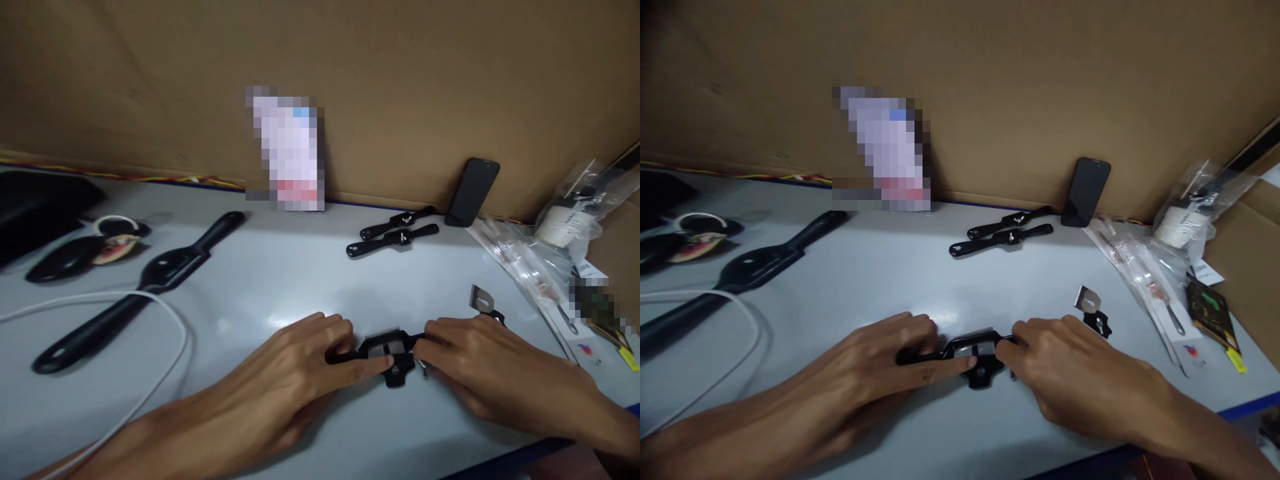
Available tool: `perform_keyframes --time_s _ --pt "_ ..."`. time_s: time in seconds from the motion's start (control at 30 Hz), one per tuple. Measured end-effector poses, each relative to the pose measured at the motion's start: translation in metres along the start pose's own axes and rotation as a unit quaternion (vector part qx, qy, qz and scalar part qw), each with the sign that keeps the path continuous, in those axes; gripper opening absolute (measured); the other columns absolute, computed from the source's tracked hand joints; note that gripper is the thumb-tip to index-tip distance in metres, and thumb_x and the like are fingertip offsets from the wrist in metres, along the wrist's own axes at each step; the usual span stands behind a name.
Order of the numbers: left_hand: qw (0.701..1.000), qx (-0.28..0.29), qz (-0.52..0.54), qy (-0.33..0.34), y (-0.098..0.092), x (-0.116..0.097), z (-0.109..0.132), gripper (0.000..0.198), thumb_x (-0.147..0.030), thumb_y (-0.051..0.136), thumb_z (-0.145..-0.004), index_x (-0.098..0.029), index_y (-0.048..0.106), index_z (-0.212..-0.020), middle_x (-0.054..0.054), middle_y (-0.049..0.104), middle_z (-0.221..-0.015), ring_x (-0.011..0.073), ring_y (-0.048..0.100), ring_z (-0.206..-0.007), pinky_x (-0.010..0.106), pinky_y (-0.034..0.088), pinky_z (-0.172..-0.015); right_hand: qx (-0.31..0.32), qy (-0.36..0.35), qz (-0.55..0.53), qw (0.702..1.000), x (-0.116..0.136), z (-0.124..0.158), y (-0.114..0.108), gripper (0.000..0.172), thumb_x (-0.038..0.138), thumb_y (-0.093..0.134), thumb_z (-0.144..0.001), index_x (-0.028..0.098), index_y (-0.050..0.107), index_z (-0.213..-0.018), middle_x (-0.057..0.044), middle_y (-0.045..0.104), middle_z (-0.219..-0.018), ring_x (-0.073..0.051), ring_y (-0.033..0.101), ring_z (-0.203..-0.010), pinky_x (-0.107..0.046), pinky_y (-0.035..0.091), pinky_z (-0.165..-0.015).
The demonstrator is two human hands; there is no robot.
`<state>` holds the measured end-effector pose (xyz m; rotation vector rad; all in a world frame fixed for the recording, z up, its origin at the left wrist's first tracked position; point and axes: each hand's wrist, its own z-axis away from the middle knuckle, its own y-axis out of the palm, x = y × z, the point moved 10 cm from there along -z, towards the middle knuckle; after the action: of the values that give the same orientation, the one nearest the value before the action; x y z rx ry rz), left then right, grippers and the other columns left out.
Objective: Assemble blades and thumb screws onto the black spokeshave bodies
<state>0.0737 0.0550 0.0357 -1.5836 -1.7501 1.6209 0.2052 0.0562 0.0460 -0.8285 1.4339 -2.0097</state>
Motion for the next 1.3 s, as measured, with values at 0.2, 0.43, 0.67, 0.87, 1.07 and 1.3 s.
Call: perform_keyframes --time_s 0.2,0.43,0.67,0.87,1.07,1.3 --pt "1.0 -0.005 0.008 -0.008 0.002 0.002 0.0 0.062 0.007 0.046 -0.09 -0.027 0.063 -0.139 0.003 0.062 -0.089 0.0199 0.057 -0.074 0.031 0.041 -0.063 -0.017 -0.014 0.021 1.0 0.007 -0.004 0.003 0.028 -0.003 0.065 -0.085 0.018 0.066 -0.104 -0.005 0.071 -0.095 -0.022 0.067 -0.085 -0.032 0.045 -0.072" --pt "1.0 -0.016 0.0 -0.008 0.002 0.002 0.0 0.053 0.003 0.043 -0.095 -0.023 0.059 -0.138 0.004 0.062 -0.09 0.0211 0.056 -0.074 0.033 0.042 -0.063 -0.028 -0.02 0.04 0.999 0.008 0.0 0.001 0.018 0.006 0.071 -0.091 0.02 0.065 -0.102 -0.004 0.071 -0.096 -0.021 0.067 -0.078 -0.034 0.045 -0.068" --pt "1.0 -0.013 0.005 -0.001 -0.001 0.0 0.0 0.055 0.004 0.045 -0.093 -0.025 0.065 -0.134 0.003 0.062 -0.088 0.0198 0.057 -0.074 0.031 0.041 -0.061 -0.097 -0.059 -0.003 0.994 0.016 -0.003 -0.011 0.016 0.002 0.064 -0.093 0.017 0.069 -0.094 -0.004 0.07 -0.085 -0.019 0.065 -0.074 -0.031 0.044 -0.065" --pt "1.0 -0.011 -0.004 -0.005 -0.001 0.001 0.0 0.055 0.003 0.045 -0.093 -0.025 0.063 -0.137 0.003 0.061 -0.088 0.0201 0.056 -0.072 0.03 0.04 -0.06 -0.316 -0.019 -0.26 0.912 -0.009 -0.003 -0.038 0.01 0.02 0.074 -0.1 0.021 0.082 -0.095 -0.003 0.07 -0.087 -0.016 0.066 -0.084 -0.029 0.051 -0.073" --pt "1.0 -0.011 -0.008 -0.015 0.0 0.002 0.001 0.057 0.001 0.044 -0.096 -0.024 0.054 -0.146 0.003 0.063 -0.091 0.0204 0.058 -0.074 0.031 0.043 -0.062 -0.275 0.017 -0.316 0.908 -0.02 -0.019 -0.012 0.009 0.02 0.086 -0.09 0.028 0.086 -0.091 -0.002 0.069 -0.092 -0.018 0.064 -0.092 -0.034 0.053 -0.082" --pt "0.999 -0.013 0.017 -0.039 -0.002 0.006 0.0 0.05 -0.003 0.047 -0.1 -0.025 0.051 -0.145 0.002 0.065 -0.094 0.0189 0.061 -0.075 0.029 0.047 -0.065 -0.302 -0.032 -0.268 0.914 -0.01 -0.017 -0.011 0.01 0.023 0.075 -0.099 0.024 0.085 -0.095 -0.004 0.068 -0.091 -0.02 0.062 -0.09 -0.037 0.053 -0.082"
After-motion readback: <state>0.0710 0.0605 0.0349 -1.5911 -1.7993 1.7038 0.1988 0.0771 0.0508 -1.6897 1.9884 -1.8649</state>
